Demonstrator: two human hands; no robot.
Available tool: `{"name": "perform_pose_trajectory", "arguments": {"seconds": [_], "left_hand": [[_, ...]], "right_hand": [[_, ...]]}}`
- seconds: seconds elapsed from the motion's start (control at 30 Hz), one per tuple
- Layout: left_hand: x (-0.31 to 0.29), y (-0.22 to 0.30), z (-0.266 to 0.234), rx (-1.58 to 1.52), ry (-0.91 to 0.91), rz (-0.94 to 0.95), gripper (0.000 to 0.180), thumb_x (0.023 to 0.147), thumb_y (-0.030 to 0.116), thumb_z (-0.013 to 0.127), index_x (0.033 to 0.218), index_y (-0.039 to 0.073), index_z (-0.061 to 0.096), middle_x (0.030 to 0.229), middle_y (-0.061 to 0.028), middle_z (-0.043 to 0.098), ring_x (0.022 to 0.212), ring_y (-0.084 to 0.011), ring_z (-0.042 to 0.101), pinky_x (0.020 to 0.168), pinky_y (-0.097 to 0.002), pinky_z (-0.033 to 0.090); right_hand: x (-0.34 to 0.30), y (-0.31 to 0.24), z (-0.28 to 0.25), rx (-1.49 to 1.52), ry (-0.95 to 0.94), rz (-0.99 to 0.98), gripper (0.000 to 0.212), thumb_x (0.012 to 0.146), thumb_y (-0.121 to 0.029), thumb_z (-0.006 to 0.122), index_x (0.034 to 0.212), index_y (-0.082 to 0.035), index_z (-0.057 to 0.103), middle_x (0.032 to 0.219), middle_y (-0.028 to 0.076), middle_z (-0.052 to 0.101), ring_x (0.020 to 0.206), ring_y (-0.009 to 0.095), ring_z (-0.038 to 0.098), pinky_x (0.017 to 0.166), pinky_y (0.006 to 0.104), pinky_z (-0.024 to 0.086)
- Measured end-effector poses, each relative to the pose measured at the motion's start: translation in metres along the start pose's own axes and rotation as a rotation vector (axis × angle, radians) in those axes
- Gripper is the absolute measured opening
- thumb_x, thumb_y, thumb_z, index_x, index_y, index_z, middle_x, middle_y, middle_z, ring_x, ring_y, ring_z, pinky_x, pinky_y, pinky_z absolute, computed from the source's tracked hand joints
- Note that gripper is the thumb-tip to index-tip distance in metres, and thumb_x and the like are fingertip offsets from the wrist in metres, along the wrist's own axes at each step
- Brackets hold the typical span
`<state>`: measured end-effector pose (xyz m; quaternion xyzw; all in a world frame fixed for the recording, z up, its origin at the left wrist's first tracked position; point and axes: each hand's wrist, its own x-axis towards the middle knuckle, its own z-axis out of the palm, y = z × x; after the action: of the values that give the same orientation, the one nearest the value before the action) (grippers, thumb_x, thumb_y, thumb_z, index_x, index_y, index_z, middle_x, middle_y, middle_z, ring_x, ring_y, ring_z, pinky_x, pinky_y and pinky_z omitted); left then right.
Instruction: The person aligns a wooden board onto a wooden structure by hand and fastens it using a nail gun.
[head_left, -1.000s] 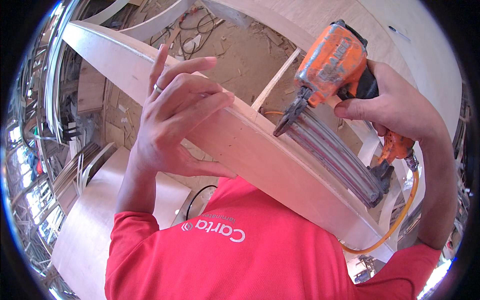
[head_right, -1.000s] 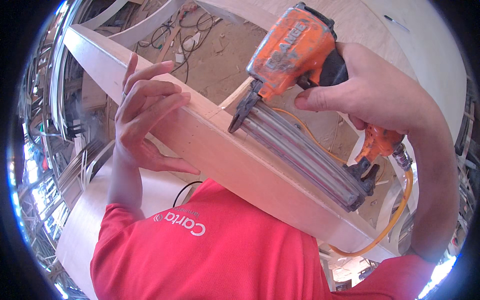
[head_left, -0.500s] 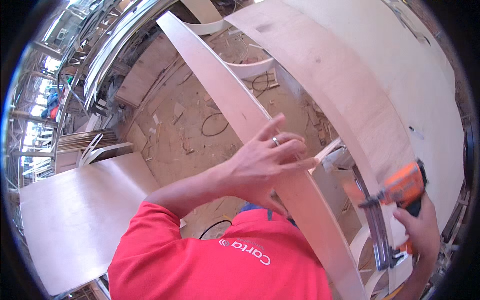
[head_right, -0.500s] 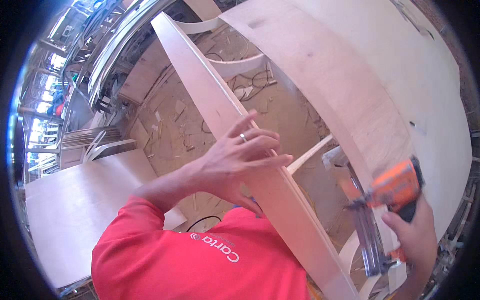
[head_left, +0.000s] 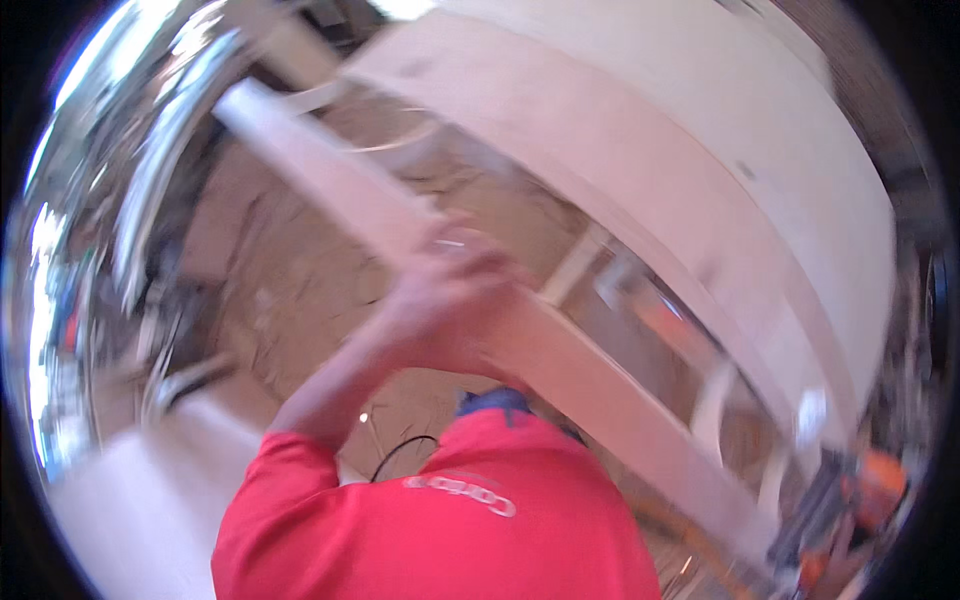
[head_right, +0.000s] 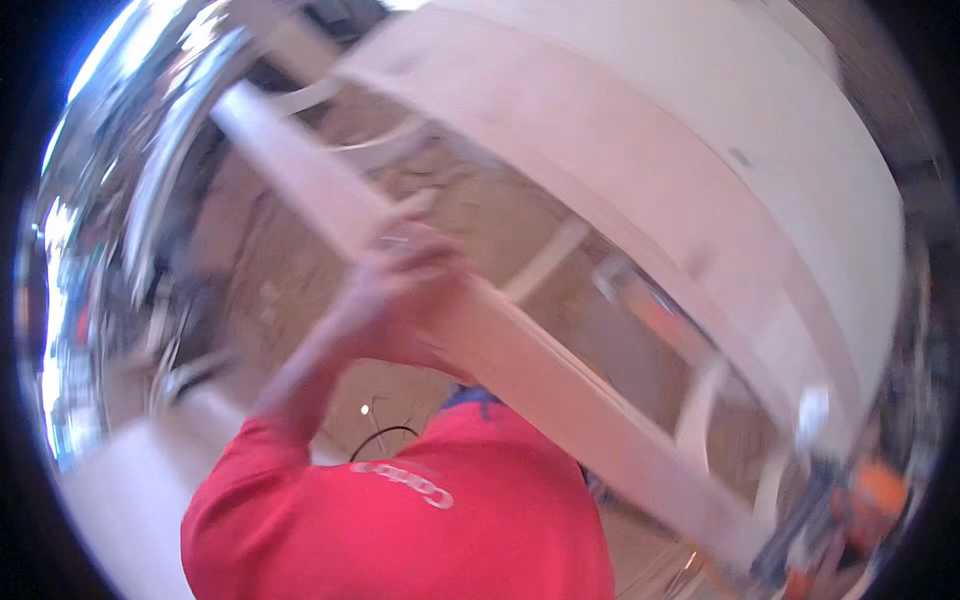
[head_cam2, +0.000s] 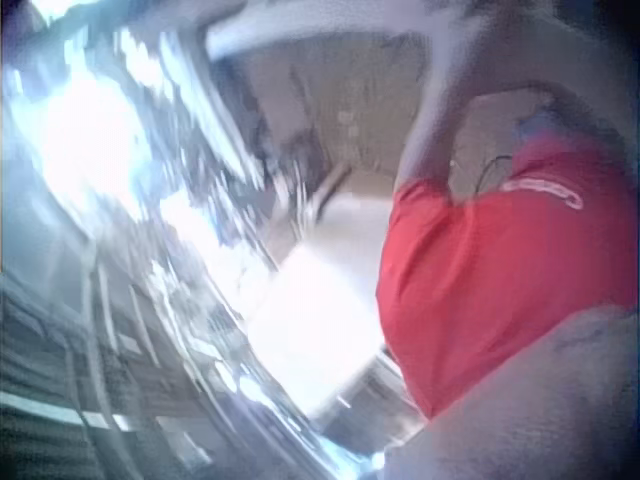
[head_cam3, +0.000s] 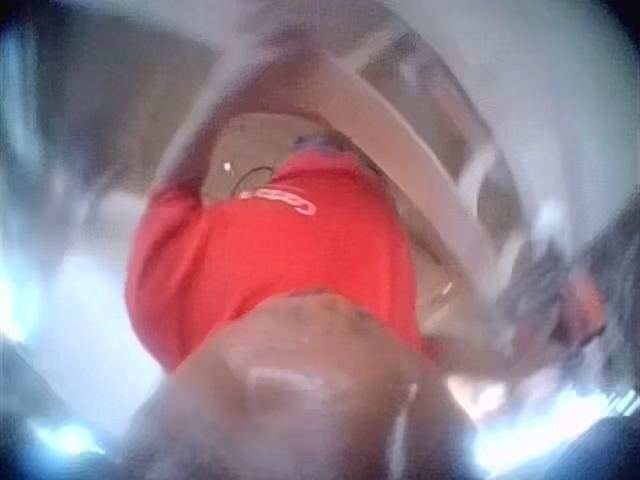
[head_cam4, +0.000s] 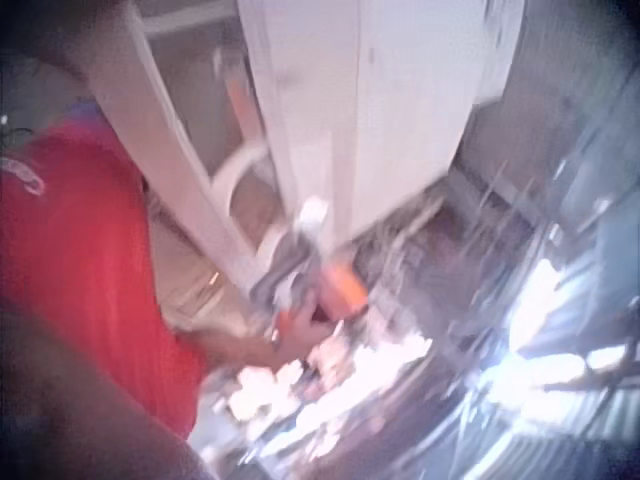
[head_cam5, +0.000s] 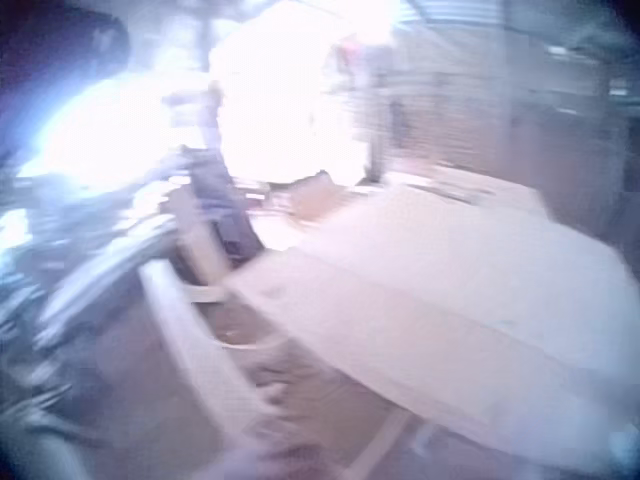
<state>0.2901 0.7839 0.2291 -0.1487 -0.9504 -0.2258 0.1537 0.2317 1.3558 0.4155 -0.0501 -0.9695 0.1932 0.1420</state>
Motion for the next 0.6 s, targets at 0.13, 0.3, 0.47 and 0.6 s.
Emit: {"name": "perform_pose_trajectory", "arguments": {"seconds": [0.13, 0.3, 0.47, 0.6], "left_hand": [[-0.024, 0.031, -0.022, -0.062, -0.070, -0.276, 0.104, 0.042, 0.048, 0.103, 0.130, 0.005, 0.070, 0.136, -0.0159, 0.064, 0.136, -0.0382, 0.055, 0.121, -0.0558, 0.035], [-0.053, 0.082, -0.038, -0.005, -0.035, -0.122, 0.110, 0.057, 0.065, 0.092, 0.145, 0.005, 0.063, 0.143, -0.0181, 0.061, 0.140, -0.0405, 0.052, 0.122, -0.0568, 0.034], [-0.005, 0.139, -0.010, 0.075, 0.090, -0.122, 0.061, 0.097, 0.046, 0.069, 0.141, 0.004, 0.066, 0.144, -0.0185, 0.062, 0.139, -0.0346, 0.055, 0.119, -0.0518, 0.039], [0.028, 0.219, 0.032, 0.009, 0.045, -0.147, 0.036, 0.104, 0.025, 0.064, 0.132, 0.004, 0.072, 0.136, -0.0162, 0.067, 0.134, -0.0308, 0.059, 0.116, -0.0469, 0.043]], "right_hand": [[-0.045, 0.075, -0.037, -0.036, 0.125, 0.284, 0.045, 0.095, -0.030, 0.080, 0.123, 0.000, 0.062, 0.099, 0.006, 0.066, 0.085, 0.016, 0.062, 0.076, 0.0307, 0.049], [-0.142, 0.134, -0.062, 0.012, 0.232, 0.419, 0.034, 0.096, -0.029, 0.081, 0.110, -0.003, 0.065, 0.078, -0.001, 0.061, 0.064, 0.009, 0.055, 0.059, 0.0260, 0.043], [-0.167, 0.204, -0.086, 0.160, 0.236, 0.479, 0.029, 0.096, -0.025, 0.080, 0.106, -0.002, 0.065, 0.074, 0.000, 0.061, 0.060, 0.007, 0.053, 0.057, 0.0261, 0.042], [-0.172, 0.293, -0.105, 0.185, 0.204, 0.487, 0.029, 0.096, -0.022, 0.080, 0.111, -0.001, 0.066, 0.079, 0.000, 0.065, 0.061, 0.008, 0.055, 0.058, 0.0255, 0.043]]}}
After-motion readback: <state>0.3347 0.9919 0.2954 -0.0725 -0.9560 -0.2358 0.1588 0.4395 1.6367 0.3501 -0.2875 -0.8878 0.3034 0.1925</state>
